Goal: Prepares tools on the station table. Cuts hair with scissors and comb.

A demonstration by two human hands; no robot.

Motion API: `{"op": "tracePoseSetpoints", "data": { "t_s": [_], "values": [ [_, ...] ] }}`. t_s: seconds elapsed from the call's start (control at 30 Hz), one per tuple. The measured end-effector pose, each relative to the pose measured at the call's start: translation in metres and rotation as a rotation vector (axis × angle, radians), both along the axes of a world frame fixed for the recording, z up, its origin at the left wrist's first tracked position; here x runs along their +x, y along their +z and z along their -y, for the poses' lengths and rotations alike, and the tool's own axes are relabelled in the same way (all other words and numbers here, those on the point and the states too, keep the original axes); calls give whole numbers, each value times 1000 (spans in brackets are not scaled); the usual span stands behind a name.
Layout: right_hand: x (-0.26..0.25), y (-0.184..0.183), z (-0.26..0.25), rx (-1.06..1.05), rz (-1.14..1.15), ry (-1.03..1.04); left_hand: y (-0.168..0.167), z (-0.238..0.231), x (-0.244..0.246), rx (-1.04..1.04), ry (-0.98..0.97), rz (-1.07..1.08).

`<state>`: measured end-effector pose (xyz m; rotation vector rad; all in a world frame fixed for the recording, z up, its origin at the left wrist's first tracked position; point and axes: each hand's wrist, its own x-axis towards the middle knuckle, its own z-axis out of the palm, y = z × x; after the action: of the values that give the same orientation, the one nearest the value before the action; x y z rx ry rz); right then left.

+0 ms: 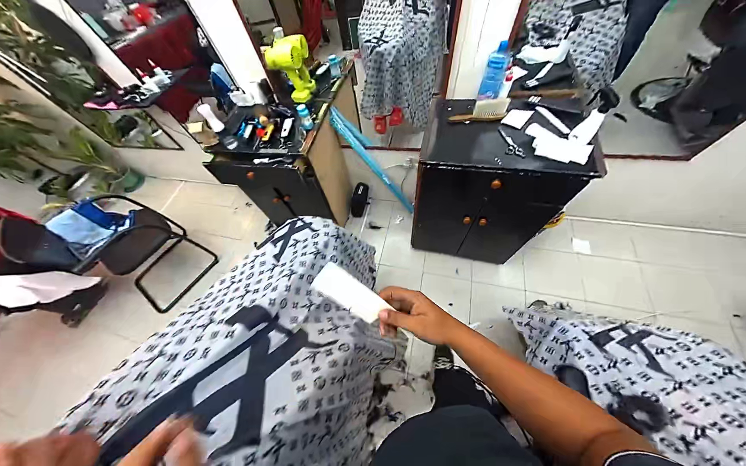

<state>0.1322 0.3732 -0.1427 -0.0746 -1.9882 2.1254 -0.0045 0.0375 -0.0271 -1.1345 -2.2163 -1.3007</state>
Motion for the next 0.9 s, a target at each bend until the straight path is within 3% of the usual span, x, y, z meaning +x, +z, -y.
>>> {"op": "tracePoseSetpoints", "data": {
  "t_s": [0.1,0.17,0.33,0.57,0.77,0.9],
  "values": [
    [-3,-34,-91,16,308,-115,-90,-126,-13,-383,-83,57],
    [-1,-49,-141,11,450,-173,-137,-192,-12,-575,-205,225],
    [-12,-74,-224,-81,558,-230,-209,-260,-3,-878,-478,614],
    [-131,-88,-310,-34,543,-81,-246,-316,-58,-932,-355,821],
    [-286,-96,-409,317,502,-190,-273,-389,-154,-794,-274,871],
    [-385,-70,-475,504,501,-219,-258,-435,-228,-716,-177,885]
  ]
}}
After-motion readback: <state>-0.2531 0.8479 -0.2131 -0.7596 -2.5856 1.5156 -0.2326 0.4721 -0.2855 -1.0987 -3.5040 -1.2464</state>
